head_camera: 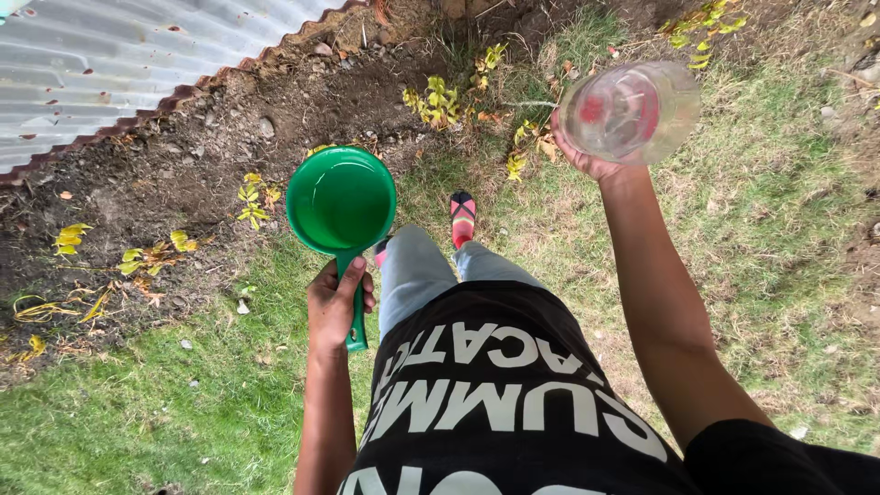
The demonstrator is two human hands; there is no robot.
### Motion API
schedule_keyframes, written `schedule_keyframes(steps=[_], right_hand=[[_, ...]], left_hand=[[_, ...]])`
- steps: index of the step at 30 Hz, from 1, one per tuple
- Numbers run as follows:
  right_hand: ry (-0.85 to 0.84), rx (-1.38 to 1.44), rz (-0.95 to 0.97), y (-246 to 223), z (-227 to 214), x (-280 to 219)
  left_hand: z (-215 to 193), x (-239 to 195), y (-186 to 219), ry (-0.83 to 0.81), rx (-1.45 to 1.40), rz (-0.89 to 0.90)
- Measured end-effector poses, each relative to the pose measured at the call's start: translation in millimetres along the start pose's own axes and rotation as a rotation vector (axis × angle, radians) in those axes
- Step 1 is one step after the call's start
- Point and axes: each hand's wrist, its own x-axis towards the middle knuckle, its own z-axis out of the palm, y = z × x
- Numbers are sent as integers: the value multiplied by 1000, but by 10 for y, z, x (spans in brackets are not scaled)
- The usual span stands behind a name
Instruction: The person walks through a garden area carrying a green scoop and a clear plastic bottle. They pour water from the bottle into the scoop and then water various potted plants and ground plants along a wall and in painted tire planters.
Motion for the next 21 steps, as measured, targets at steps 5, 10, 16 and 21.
schedule_keyframes(steps=[5,10,16,21], right_hand=[[-89,-1,-1,-44,-94,56],[-105,12,25,49,-119,70],[-127,45,58,165,35,-4],[-234,92,77,229,25,-15]], left_hand=[[45,52,67,-37,65,6],[46,257,166,-99,112,29],[215,705,286,-219,100,81],[402,1053,433,-356,122,90]])
